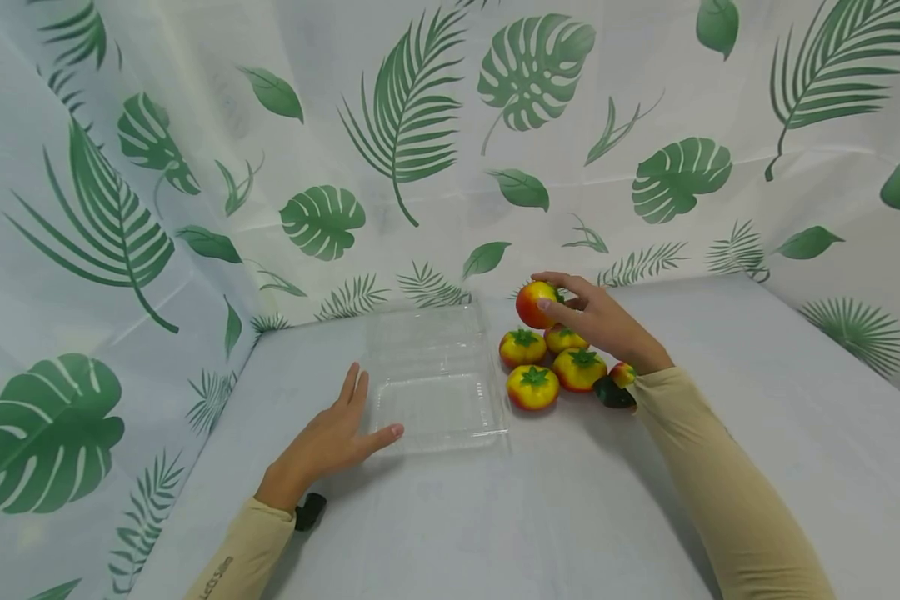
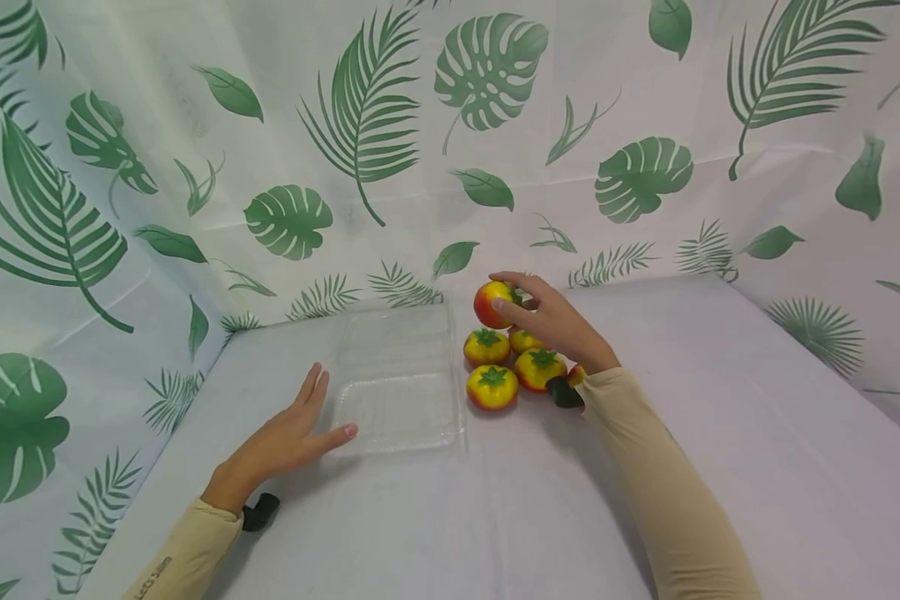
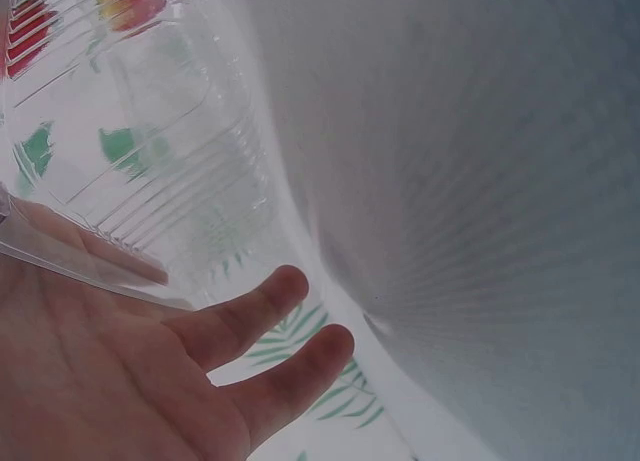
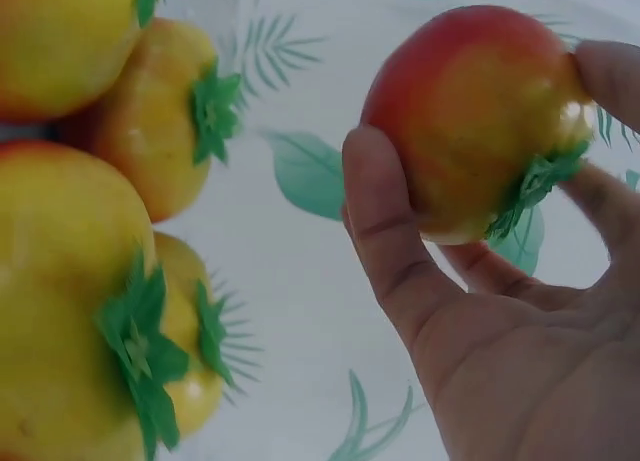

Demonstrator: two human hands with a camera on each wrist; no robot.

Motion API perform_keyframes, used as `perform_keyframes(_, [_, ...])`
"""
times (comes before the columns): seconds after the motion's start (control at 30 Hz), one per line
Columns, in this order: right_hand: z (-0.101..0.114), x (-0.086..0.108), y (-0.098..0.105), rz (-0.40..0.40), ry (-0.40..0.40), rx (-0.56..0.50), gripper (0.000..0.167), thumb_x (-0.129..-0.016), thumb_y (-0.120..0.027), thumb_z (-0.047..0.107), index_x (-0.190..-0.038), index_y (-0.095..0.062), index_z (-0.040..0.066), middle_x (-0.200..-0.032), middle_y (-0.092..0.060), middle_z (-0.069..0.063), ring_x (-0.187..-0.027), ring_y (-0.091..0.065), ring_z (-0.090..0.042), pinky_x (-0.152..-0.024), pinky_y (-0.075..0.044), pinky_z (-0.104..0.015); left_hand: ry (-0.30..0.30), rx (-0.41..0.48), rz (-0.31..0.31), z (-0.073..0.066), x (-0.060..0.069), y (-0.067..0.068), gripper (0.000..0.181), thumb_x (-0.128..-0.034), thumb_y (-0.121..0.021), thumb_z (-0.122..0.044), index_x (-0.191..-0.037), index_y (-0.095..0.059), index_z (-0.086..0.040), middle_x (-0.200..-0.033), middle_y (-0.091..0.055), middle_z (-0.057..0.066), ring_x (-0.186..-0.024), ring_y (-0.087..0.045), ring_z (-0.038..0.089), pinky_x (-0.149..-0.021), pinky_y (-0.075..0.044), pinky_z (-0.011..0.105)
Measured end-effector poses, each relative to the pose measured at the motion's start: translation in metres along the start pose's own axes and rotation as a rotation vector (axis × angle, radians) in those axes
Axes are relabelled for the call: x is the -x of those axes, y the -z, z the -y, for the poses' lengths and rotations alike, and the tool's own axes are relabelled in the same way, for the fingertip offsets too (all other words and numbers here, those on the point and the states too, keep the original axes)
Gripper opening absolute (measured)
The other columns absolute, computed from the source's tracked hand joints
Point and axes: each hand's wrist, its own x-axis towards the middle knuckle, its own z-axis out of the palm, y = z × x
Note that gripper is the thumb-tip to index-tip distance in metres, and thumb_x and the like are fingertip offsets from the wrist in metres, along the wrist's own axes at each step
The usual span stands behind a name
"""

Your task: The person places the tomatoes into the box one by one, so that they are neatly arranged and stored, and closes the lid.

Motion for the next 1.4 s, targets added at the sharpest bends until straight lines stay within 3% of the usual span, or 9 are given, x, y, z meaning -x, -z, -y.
perform_keyframes(0.13, [-0.001, -0.003, -0.007, 0.036, 0.047, -0.047, 0.054, -0.113, -0.054, 0.042, -0.165, -0.045, 0.029, -0.163, -0.043, -0.009, -0.121, -0.062, -0.041, -0.105, -0.052, -0.062, 0.005, 0.003, 0.001, 0.000, 0.000, 0.000, 0.117, -0.0985, -0.058, -0.074, -0.171, -0.002, -0.001, -0.179, 0.010, 0.014, -0.148, -0.041, 0.050, -0.117, -0.037, 0.064])
perform_keyframes(0.33, [-0.002, -0.007, -0.015, 0.053, 0.108, -0.044, 0.049, -0.116, -0.050, 0.035, -0.163, -0.049, 0.023, -0.166, -0.041, -0.008, -0.139, -0.050, -0.035, -0.105, -0.052, -0.060, 0.007, 0.004, 0.003, 0.000, 0.000, 0.000, 0.116, -0.0983, -0.058, -0.074, -0.171, -0.003, -0.002, -0.179, 0.010, 0.014, -0.149, -0.040, 0.050, -0.117, -0.036, 0.064])
perform_keyframes(0.43, [-0.002, -0.009, -0.018, 0.059, 0.099, -0.067, 0.050, -0.116, -0.050, 0.037, -0.163, -0.048, 0.022, -0.167, -0.039, -0.008, -0.132, -0.054, -0.038, -0.101, -0.054, -0.061, 0.006, 0.000, 0.000, 0.000, 0.000, 0.000, 0.115, -0.0984, -0.058, -0.074, -0.171, -0.005, -0.002, -0.179, 0.010, 0.014, -0.149, -0.040, 0.050, -0.118, -0.036, 0.064])
perform_keyframes(0.6, [0.000, -0.010, -0.022, 0.067, 0.028, -0.047, 0.058, -0.111, -0.058, 0.044, -0.165, -0.043, 0.027, -0.163, -0.039, -0.011, -0.107, -0.063, -0.045, -0.093, -0.058, -0.061, 0.004, 0.003, 0.002, 0.000, 0.001, 0.001, 0.113, -0.0986, -0.058, -0.074, -0.171, -0.009, -0.002, -0.179, 0.010, 0.014, -0.149, -0.040, 0.051, -0.118, -0.036, 0.065])
perform_keyframes(0.87, [0.003, -0.011, -0.027, 0.084, 0.022, -0.020, 0.075, -0.103, -0.073, 0.033, -0.168, -0.035, 0.029, -0.167, -0.031, -0.012, -0.118, -0.060, -0.040, -0.092, -0.060, -0.057, -0.003, 0.002, -0.005, 0.003, -0.001, -0.002, 0.117, -0.0979, -0.057, -0.076, -0.172, -0.003, -0.004, -0.179, 0.011, 0.014, -0.150, -0.039, 0.050, -0.118, -0.035, 0.064])
perform_keyframes(1.23, [0.012, -0.011, -0.033, 0.073, 0.036, -0.062, 0.077, -0.103, -0.075, 0.034, -0.168, -0.034, 0.031, -0.161, -0.038, -0.012, -0.106, -0.064, -0.048, -0.074, -0.064, -0.052, 0.029, 0.007, -0.012, 0.000, -0.002, -0.001, 0.126, -0.0929, -0.061, -0.080, -0.171, 0.004, -0.004, -0.179, 0.012, 0.008, -0.155, -0.033, 0.041, -0.120, -0.036, 0.059])
perform_keyframes(1.4, [0.020, -0.015, -0.040, 0.070, 0.057, -0.017, 0.079, -0.101, -0.076, 0.038, -0.168, -0.035, 0.031, -0.160, -0.043, -0.011, -0.109, -0.065, -0.039, -0.083, -0.062, -0.057, 0.044, 0.020, -0.021, -0.001, -0.001, -0.002, 0.129, -0.0915, -0.062, -0.080, -0.170, 0.004, -0.003, -0.179, 0.011, 0.009, -0.157, -0.029, 0.040, -0.117, -0.038, 0.061])
